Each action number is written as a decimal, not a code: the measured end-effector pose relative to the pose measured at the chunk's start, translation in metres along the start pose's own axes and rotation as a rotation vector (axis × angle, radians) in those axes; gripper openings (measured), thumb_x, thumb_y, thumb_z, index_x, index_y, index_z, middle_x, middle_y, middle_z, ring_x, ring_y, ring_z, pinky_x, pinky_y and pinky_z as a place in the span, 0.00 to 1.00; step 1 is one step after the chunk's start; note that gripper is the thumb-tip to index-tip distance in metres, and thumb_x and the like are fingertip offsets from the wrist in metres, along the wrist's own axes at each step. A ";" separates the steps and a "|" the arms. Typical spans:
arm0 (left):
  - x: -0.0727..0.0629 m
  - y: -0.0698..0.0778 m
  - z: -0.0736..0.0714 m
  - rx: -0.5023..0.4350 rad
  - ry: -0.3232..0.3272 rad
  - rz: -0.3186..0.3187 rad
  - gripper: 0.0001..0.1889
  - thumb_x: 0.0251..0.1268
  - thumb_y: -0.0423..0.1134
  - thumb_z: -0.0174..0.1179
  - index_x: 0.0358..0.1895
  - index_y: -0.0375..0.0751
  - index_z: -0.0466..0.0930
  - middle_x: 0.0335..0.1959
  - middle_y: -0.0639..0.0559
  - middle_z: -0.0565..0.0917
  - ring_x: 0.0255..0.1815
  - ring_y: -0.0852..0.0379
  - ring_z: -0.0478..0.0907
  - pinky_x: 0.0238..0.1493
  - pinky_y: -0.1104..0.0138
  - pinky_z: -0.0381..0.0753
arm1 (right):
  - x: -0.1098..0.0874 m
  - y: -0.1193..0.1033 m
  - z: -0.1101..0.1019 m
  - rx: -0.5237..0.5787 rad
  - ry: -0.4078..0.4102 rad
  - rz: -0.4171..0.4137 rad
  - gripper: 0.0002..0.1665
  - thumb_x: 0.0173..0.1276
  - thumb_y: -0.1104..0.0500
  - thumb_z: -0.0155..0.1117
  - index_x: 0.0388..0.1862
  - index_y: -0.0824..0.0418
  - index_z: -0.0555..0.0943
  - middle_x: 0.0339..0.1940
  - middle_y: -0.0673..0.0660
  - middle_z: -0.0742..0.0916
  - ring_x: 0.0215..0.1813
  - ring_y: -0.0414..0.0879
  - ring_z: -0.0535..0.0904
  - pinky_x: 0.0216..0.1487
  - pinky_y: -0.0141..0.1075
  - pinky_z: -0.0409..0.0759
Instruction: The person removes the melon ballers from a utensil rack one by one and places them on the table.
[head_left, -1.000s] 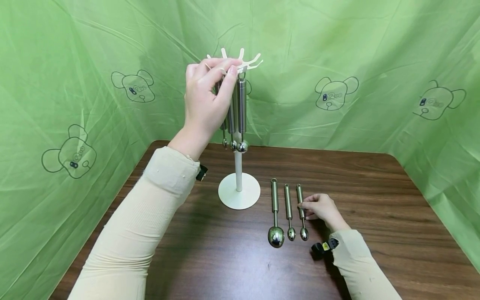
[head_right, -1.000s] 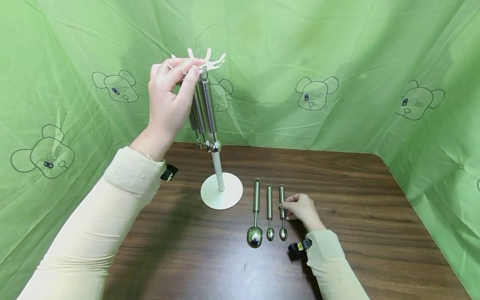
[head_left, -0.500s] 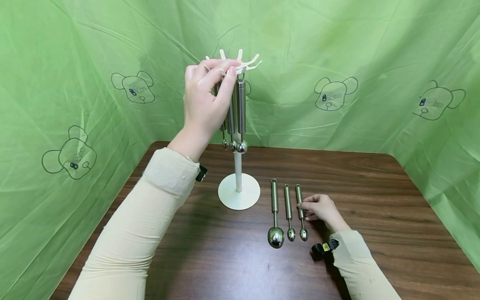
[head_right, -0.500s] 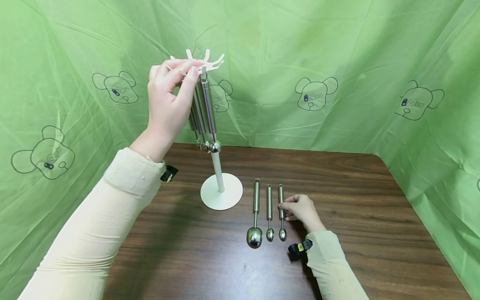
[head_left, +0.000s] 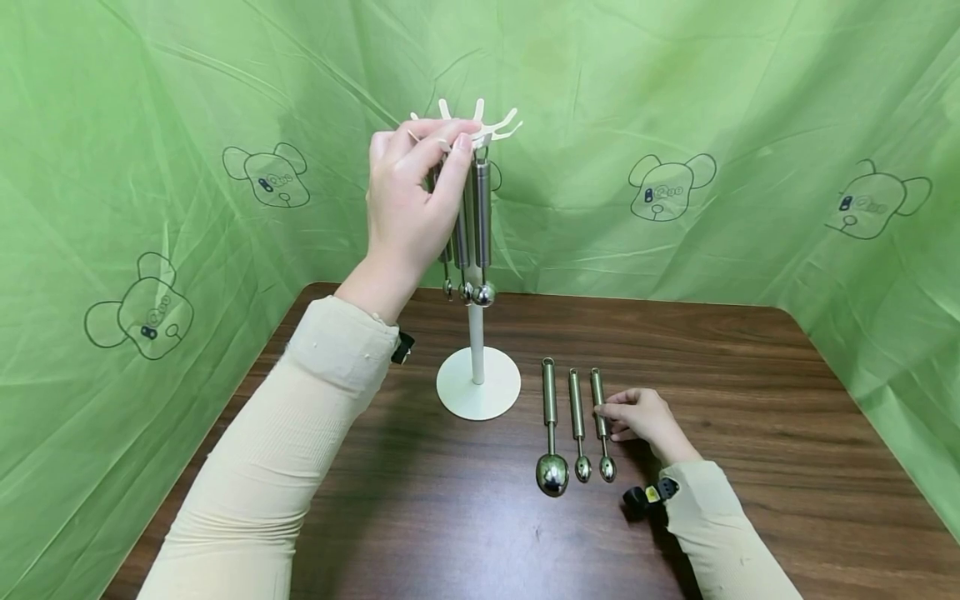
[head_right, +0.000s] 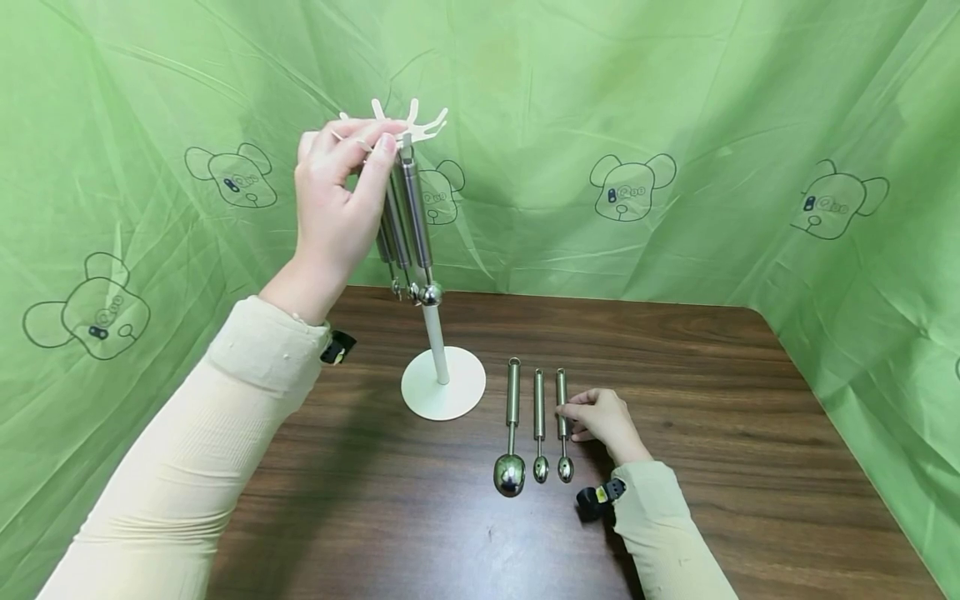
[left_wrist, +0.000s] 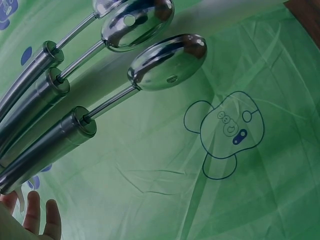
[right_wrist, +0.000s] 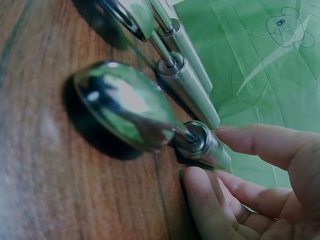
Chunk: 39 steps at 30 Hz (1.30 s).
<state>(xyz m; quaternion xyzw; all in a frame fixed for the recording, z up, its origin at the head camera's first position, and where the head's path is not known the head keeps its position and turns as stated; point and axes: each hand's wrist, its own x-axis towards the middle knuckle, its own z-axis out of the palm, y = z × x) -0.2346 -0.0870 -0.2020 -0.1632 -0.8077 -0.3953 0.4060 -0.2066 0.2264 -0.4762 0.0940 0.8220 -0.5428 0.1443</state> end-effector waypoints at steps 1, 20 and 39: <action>0.000 0.000 0.000 0.002 -0.001 0.000 0.14 0.73 0.48 0.52 0.50 0.56 0.88 0.52 0.58 0.84 0.51 0.56 0.67 0.48 0.66 0.68 | 0.000 0.000 0.000 0.011 -0.005 0.000 0.26 0.64 0.57 0.69 0.52 0.76 0.77 0.36 0.55 0.86 0.29 0.41 0.82 0.31 0.35 0.86; -0.004 0.007 0.001 0.151 0.018 0.004 0.16 0.74 0.54 0.51 0.52 0.60 0.87 0.53 0.58 0.83 0.50 0.52 0.69 0.36 0.59 0.72 | -0.007 -0.035 -0.013 0.197 0.116 -0.179 0.30 0.67 0.58 0.67 0.60 0.78 0.72 0.28 0.46 0.86 0.26 0.35 0.80 0.33 0.29 0.83; -0.002 0.013 0.000 0.215 0.043 -0.014 0.16 0.71 0.57 0.52 0.51 0.65 0.87 0.50 0.61 0.84 0.50 0.52 0.66 0.33 0.60 0.70 | -0.029 -0.114 -0.006 0.153 0.060 -0.381 0.29 0.68 0.54 0.68 0.59 0.73 0.76 0.32 0.44 0.87 0.33 0.38 0.85 0.44 0.34 0.85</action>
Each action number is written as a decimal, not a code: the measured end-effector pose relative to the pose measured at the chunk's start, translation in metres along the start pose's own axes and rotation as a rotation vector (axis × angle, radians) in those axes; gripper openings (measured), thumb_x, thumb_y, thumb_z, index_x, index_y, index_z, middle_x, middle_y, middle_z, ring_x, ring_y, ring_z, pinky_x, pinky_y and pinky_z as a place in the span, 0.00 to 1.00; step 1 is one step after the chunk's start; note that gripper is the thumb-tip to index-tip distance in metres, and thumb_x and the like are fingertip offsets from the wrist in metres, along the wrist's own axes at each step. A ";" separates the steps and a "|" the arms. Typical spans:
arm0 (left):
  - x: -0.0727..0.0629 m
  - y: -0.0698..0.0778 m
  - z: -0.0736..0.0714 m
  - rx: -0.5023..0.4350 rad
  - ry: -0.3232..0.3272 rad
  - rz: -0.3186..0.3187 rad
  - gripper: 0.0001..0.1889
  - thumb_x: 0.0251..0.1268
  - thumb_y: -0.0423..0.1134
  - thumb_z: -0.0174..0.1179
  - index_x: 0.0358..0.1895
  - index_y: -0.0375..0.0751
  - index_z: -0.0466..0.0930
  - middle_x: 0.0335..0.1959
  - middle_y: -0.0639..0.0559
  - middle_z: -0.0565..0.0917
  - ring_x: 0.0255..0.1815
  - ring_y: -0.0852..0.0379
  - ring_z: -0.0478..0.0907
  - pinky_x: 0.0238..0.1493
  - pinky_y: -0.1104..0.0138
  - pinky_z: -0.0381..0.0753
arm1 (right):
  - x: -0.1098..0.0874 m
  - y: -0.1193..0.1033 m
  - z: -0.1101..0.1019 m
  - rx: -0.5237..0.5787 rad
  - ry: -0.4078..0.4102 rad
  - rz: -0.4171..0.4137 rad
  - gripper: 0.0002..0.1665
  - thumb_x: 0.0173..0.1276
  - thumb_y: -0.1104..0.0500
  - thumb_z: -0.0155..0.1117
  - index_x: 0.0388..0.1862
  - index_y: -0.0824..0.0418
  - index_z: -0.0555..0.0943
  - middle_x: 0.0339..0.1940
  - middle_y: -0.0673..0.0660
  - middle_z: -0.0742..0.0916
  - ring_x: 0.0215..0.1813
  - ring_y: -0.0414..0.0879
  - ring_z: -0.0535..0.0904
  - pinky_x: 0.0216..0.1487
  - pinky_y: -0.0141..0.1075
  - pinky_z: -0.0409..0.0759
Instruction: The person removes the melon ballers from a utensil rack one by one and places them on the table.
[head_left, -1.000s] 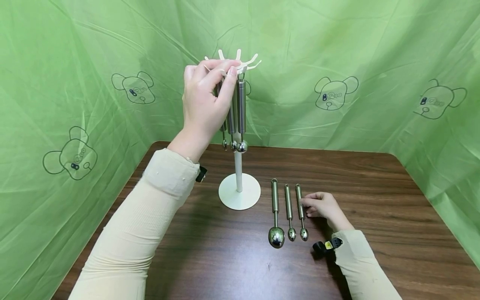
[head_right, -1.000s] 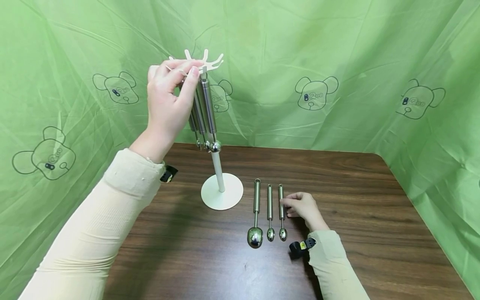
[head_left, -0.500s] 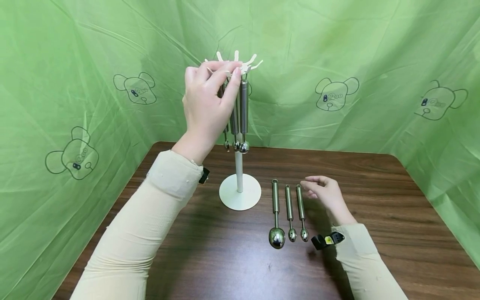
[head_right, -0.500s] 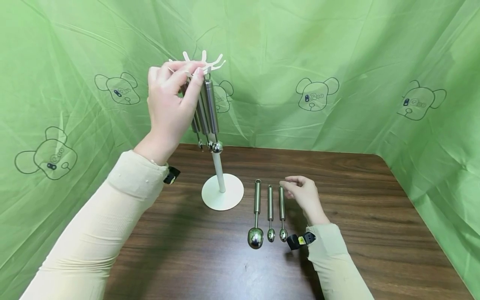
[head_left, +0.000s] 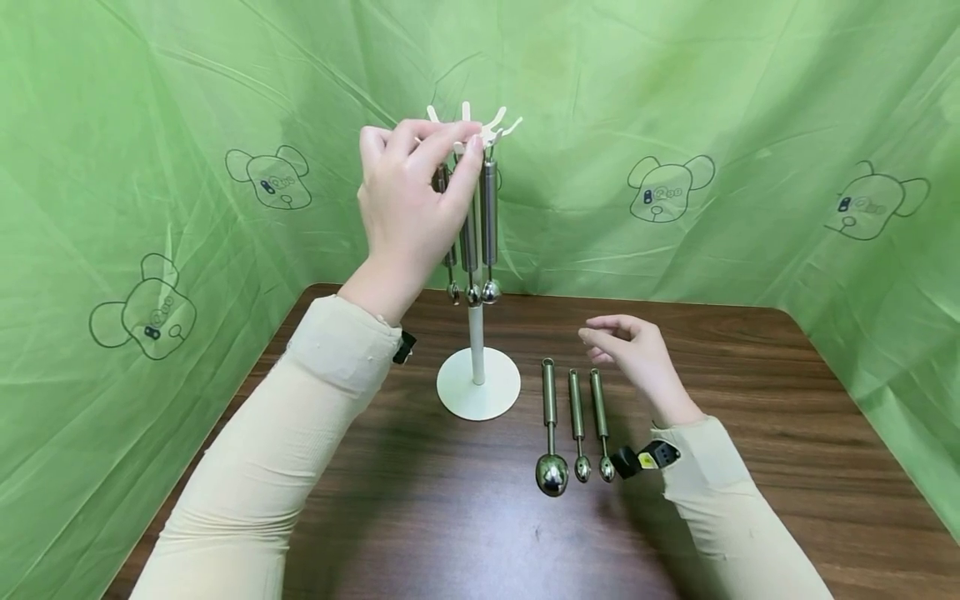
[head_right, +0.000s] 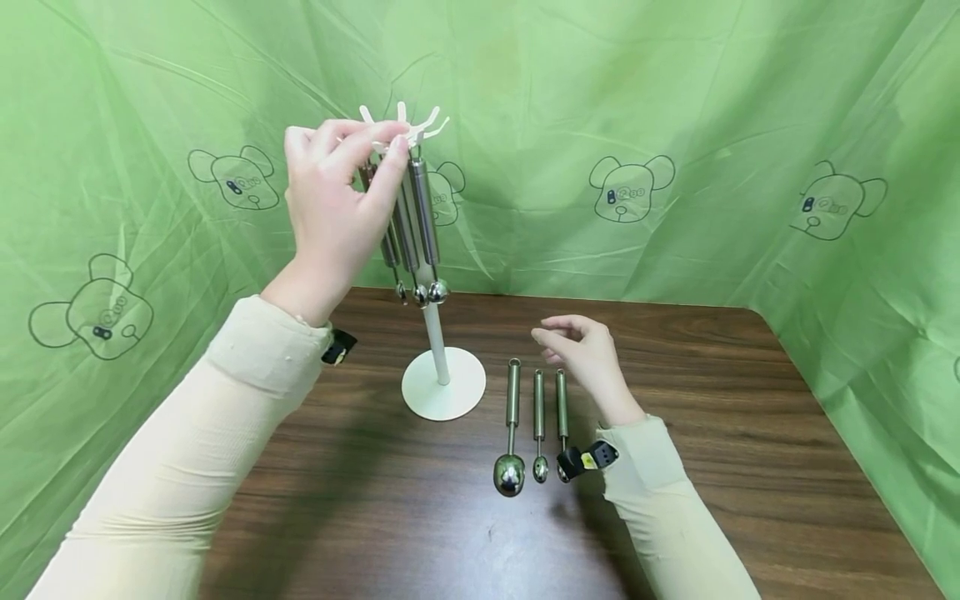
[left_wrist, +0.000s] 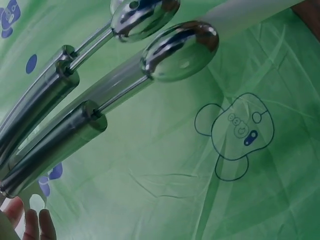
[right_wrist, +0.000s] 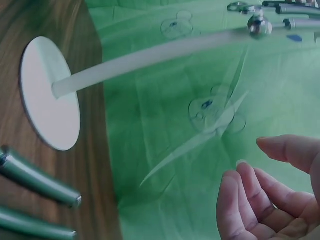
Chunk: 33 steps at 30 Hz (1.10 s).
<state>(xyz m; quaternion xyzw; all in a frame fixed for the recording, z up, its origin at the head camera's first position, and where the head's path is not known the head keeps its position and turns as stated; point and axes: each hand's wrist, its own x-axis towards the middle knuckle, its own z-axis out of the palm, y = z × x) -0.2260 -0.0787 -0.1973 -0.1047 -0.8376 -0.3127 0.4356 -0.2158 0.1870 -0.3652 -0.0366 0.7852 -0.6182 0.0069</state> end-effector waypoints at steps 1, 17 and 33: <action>0.000 0.000 -0.001 0.007 -0.007 0.002 0.16 0.72 0.57 0.52 0.52 0.65 0.87 0.50 0.60 0.84 0.50 0.52 0.66 0.34 0.60 0.70 | 0.001 -0.004 0.002 0.003 -0.005 -0.010 0.29 0.67 0.54 0.68 0.58 0.72 0.76 0.32 0.43 0.87 0.33 0.38 0.85 0.43 0.33 0.85; 0.002 -0.005 -0.007 0.050 -0.067 0.078 0.19 0.70 0.59 0.52 0.57 0.63 0.84 0.54 0.56 0.82 0.58 0.49 0.63 0.51 0.55 0.73 | 0.014 -0.063 0.024 0.045 -0.052 -0.141 0.23 0.66 0.56 0.69 0.55 0.67 0.80 0.37 0.48 0.87 0.36 0.41 0.86 0.47 0.35 0.85; 0.012 -0.017 -0.014 -0.109 -0.057 0.067 0.20 0.74 0.55 0.49 0.59 0.57 0.82 0.59 0.53 0.79 0.59 0.53 0.63 0.52 0.60 0.69 | 0.018 -0.094 0.032 0.093 -0.078 -0.281 0.19 0.68 0.57 0.67 0.53 0.67 0.81 0.40 0.52 0.89 0.39 0.43 0.87 0.49 0.36 0.84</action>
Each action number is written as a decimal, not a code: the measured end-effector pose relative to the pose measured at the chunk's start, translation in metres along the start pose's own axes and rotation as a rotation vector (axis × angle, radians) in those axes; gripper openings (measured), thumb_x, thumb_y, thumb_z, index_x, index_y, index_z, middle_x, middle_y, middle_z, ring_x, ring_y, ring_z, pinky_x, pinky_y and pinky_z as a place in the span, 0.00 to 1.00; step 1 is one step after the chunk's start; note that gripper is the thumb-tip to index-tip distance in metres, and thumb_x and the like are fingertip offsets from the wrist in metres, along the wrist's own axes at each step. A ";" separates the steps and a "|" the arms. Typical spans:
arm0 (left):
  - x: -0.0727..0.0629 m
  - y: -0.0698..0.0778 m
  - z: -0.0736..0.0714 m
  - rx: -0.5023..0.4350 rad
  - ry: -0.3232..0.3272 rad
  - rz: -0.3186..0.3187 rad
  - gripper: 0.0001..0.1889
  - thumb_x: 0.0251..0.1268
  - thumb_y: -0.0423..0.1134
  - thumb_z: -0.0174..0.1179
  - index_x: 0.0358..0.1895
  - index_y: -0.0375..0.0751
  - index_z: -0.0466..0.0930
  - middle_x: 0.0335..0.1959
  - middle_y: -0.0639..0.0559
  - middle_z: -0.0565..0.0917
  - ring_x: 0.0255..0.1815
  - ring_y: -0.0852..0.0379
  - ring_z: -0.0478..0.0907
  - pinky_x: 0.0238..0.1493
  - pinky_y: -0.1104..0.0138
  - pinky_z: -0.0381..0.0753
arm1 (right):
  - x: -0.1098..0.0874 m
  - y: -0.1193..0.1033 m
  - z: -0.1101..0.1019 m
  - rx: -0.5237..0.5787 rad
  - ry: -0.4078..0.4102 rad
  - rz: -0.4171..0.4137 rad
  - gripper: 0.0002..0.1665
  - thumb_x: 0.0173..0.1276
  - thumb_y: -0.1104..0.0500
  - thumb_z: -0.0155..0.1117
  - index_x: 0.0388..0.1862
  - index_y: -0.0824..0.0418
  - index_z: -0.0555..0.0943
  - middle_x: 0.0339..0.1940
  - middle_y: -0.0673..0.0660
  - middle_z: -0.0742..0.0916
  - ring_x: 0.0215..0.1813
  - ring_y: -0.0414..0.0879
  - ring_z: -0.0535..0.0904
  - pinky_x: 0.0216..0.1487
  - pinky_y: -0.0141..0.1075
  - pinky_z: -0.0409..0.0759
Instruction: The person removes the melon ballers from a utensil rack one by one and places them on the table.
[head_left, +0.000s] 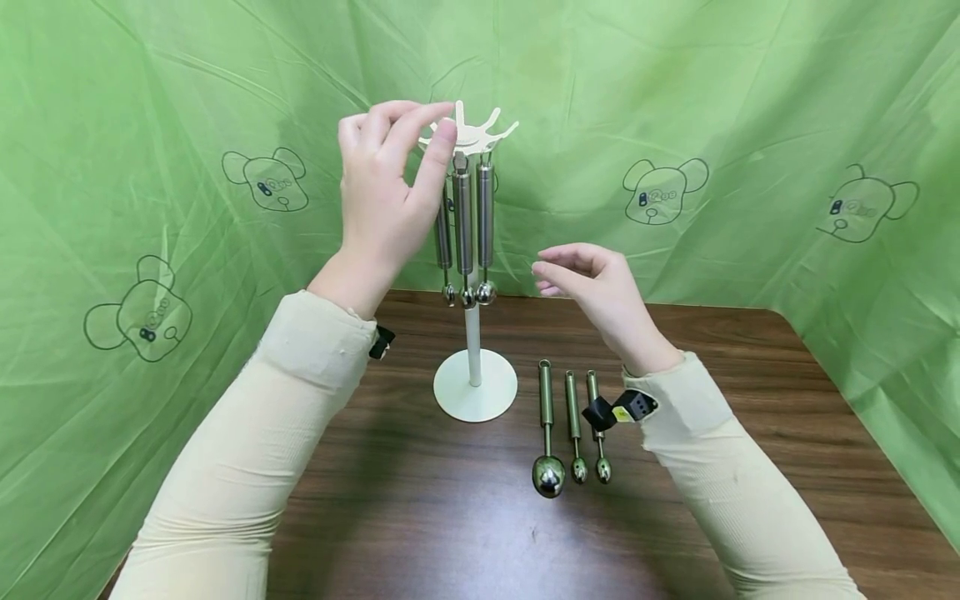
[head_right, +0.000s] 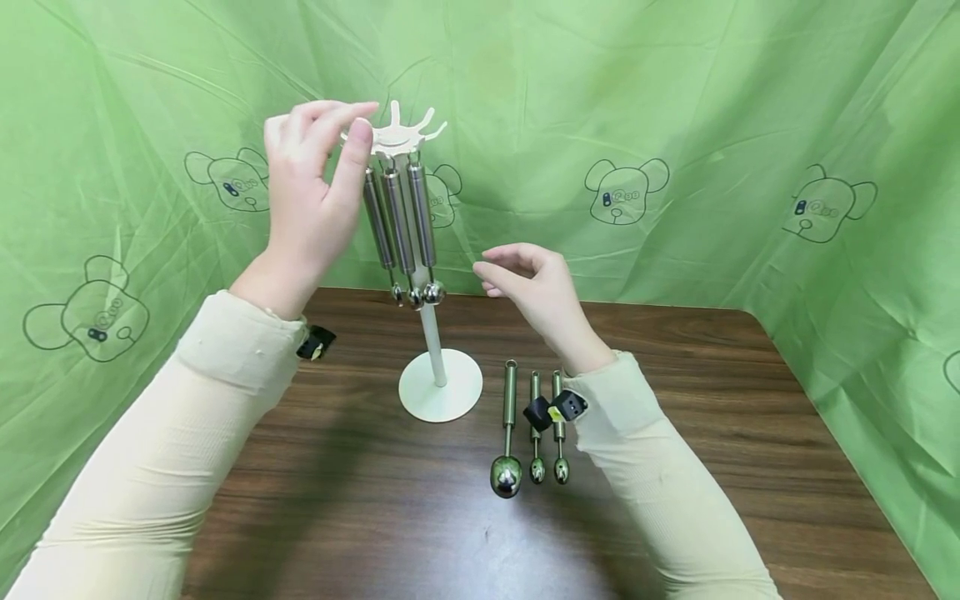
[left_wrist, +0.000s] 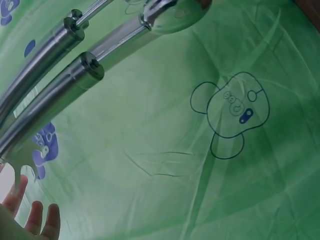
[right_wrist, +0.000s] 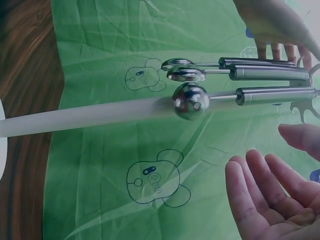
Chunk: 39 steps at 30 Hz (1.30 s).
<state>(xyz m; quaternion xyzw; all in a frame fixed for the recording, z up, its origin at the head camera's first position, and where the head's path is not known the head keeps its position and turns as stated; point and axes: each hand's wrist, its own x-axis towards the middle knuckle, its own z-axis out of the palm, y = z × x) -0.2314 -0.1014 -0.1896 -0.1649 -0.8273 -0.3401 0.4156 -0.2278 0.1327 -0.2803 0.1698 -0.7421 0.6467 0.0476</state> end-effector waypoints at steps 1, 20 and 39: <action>0.000 -0.001 0.000 -0.010 0.003 -0.007 0.19 0.74 0.55 0.49 0.59 0.56 0.83 0.59 0.53 0.79 0.59 0.54 0.63 0.53 0.61 0.68 | 0.000 -0.001 0.001 0.010 -0.002 -0.009 0.19 0.68 0.57 0.67 0.53 0.67 0.81 0.40 0.53 0.89 0.39 0.43 0.87 0.49 0.36 0.84; 0.004 -0.021 0.016 -0.336 -0.019 -0.002 0.13 0.72 0.43 0.56 0.52 0.46 0.86 0.59 0.55 0.82 0.59 0.65 0.68 0.58 0.71 0.70 | 0.020 -0.011 0.026 0.188 -0.023 -0.131 0.16 0.67 0.66 0.65 0.54 0.69 0.82 0.43 0.56 0.89 0.38 0.43 0.87 0.49 0.37 0.85; 0.000 -0.018 0.016 -0.228 0.010 0.027 0.14 0.73 0.45 0.54 0.51 0.52 0.87 0.53 0.55 0.83 0.56 0.59 0.67 0.60 0.71 0.61 | 0.032 -0.018 0.049 0.098 -0.051 -0.149 0.18 0.64 0.67 0.68 0.53 0.71 0.82 0.38 0.47 0.89 0.39 0.40 0.86 0.45 0.37 0.85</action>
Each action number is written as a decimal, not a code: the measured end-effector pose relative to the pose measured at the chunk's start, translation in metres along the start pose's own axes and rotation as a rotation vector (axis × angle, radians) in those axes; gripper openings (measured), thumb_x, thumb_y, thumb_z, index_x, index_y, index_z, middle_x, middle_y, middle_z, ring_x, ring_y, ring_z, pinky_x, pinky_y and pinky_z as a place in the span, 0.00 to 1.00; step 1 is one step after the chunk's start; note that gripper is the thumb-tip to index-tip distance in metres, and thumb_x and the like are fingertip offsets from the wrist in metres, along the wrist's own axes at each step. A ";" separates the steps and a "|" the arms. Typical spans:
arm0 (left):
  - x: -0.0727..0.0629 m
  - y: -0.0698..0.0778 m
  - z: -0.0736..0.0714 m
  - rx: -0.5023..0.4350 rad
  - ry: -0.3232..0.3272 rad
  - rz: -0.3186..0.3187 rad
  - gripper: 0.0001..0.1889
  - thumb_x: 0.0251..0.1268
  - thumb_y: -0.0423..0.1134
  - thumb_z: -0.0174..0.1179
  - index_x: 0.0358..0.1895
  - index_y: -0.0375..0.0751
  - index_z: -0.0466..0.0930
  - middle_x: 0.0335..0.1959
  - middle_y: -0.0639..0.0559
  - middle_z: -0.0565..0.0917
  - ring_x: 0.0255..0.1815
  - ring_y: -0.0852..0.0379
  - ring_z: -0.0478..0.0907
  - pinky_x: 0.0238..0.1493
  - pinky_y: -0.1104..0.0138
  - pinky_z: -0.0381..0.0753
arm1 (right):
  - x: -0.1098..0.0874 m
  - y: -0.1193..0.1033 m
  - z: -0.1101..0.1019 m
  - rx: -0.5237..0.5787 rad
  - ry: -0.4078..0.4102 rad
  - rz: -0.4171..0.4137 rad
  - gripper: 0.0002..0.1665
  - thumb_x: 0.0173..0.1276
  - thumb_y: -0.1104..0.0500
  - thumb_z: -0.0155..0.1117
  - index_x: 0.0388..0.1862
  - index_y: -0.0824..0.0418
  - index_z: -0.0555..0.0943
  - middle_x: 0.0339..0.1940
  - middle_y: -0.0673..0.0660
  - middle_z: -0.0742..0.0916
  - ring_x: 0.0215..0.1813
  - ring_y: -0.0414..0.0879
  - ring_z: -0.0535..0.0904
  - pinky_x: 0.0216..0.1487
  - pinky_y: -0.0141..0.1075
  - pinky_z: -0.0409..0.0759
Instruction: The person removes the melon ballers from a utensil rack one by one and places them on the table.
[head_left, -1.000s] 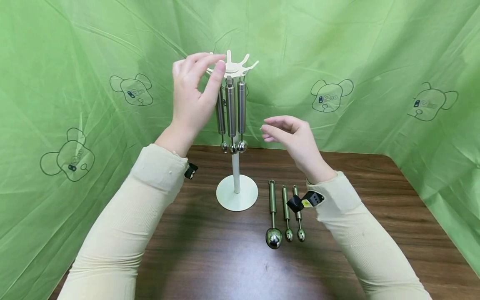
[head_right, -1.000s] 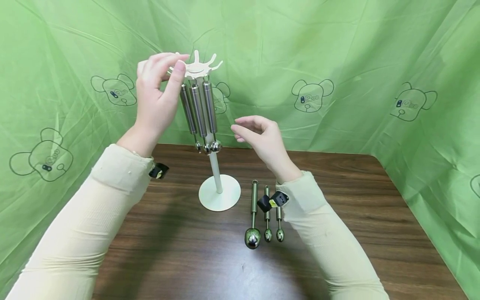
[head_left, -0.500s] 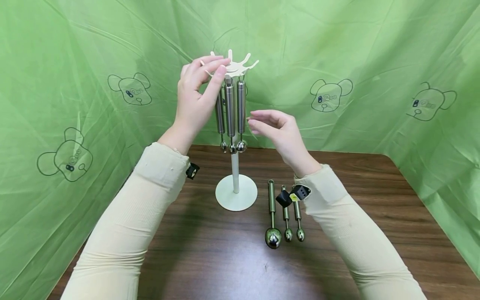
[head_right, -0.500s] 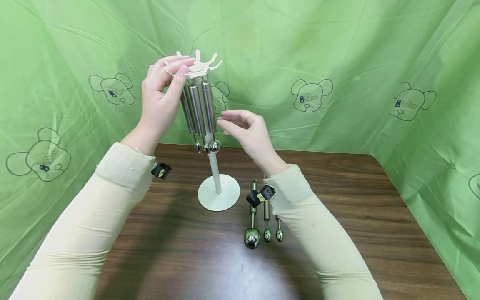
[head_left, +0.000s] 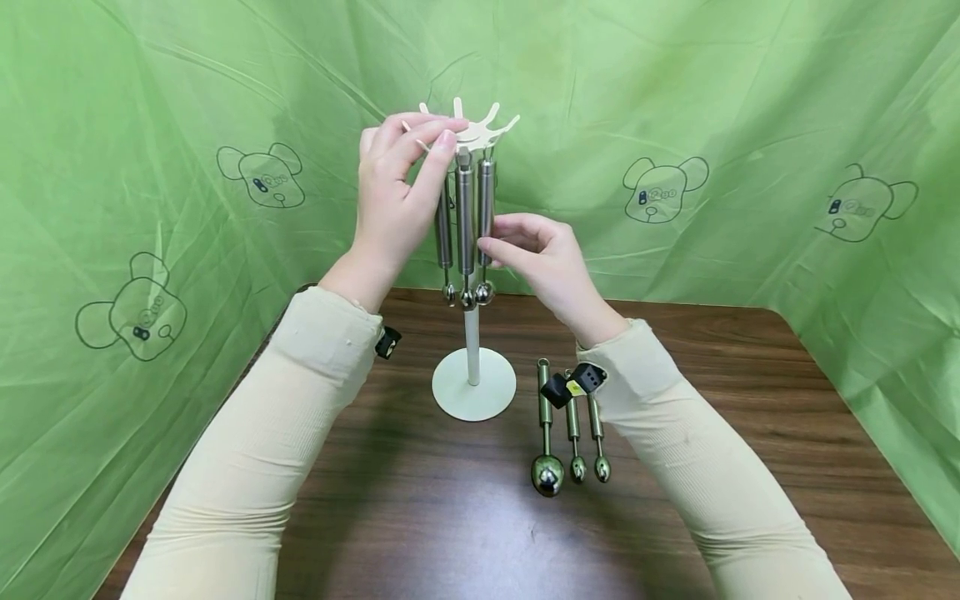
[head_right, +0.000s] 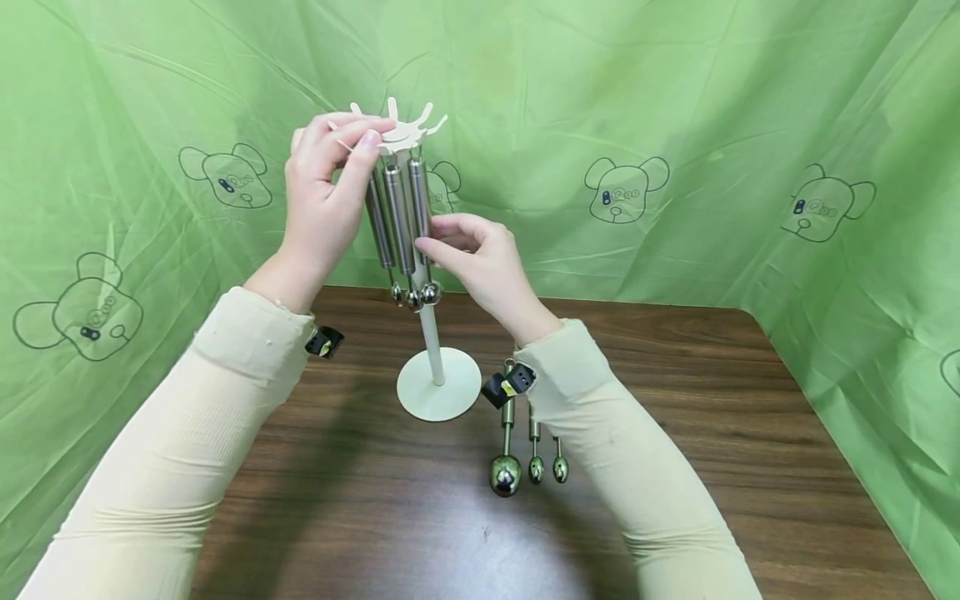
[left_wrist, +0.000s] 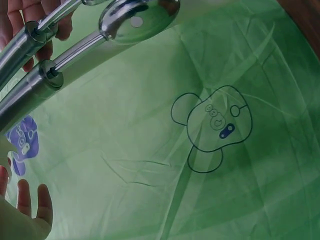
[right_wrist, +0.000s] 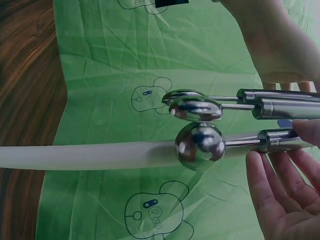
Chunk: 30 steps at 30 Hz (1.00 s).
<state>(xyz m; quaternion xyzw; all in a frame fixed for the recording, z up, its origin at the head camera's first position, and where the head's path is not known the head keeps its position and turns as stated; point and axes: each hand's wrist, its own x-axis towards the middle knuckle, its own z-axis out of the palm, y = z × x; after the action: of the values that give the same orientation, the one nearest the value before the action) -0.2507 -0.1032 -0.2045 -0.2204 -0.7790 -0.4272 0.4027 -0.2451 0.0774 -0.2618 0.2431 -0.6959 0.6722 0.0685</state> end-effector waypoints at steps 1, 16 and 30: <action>0.000 0.001 0.000 0.009 -0.002 0.000 0.14 0.73 0.45 0.54 0.51 0.52 0.87 0.53 0.55 0.83 0.56 0.59 0.67 0.60 0.71 0.61 | 0.000 -0.001 0.000 -0.009 0.001 -0.005 0.18 0.64 0.67 0.68 0.53 0.71 0.82 0.38 0.48 0.89 0.38 0.40 0.86 0.44 0.37 0.85; -0.001 0.007 -0.002 0.106 -0.018 0.017 0.16 0.75 0.46 0.51 0.53 0.52 0.87 0.53 0.50 0.81 0.55 0.52 0.66 0.58 0.69 0.62 | -0.007 -0.008 -0.007 -0.150 0.071 -0.051 0.16 0.62 0.65 0.70 0.49 0.69 0.84 0.35 0.51 0.89 0.30 0.43 0.84 0.36 0.33 0.83; -0.003 0.008 0.000 0.122 0.005 0.064 0.16 0.75 0.44 0.51 0.52 0.48 0.87 0.52 0.48 0.81 0.55 0.49 0.68 0.58 0.66 0.61 | -0.013 -0.022 -0.016 -0.124 0.087 -0.071 0.16 0.63 0.64 0.70 0.49 0.69 0.84 0.34 0.53 0.89 0.29 0.42 0.84 0.37 0.34 0.84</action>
<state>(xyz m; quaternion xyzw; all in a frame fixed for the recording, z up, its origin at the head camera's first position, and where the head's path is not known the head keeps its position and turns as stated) -0.2437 -0.0988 -0.2030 -0.2190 -0.7951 -0.3667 0.4307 -0.2283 0.0966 -0.2463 0.2333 -0.7236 0.6349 0.1373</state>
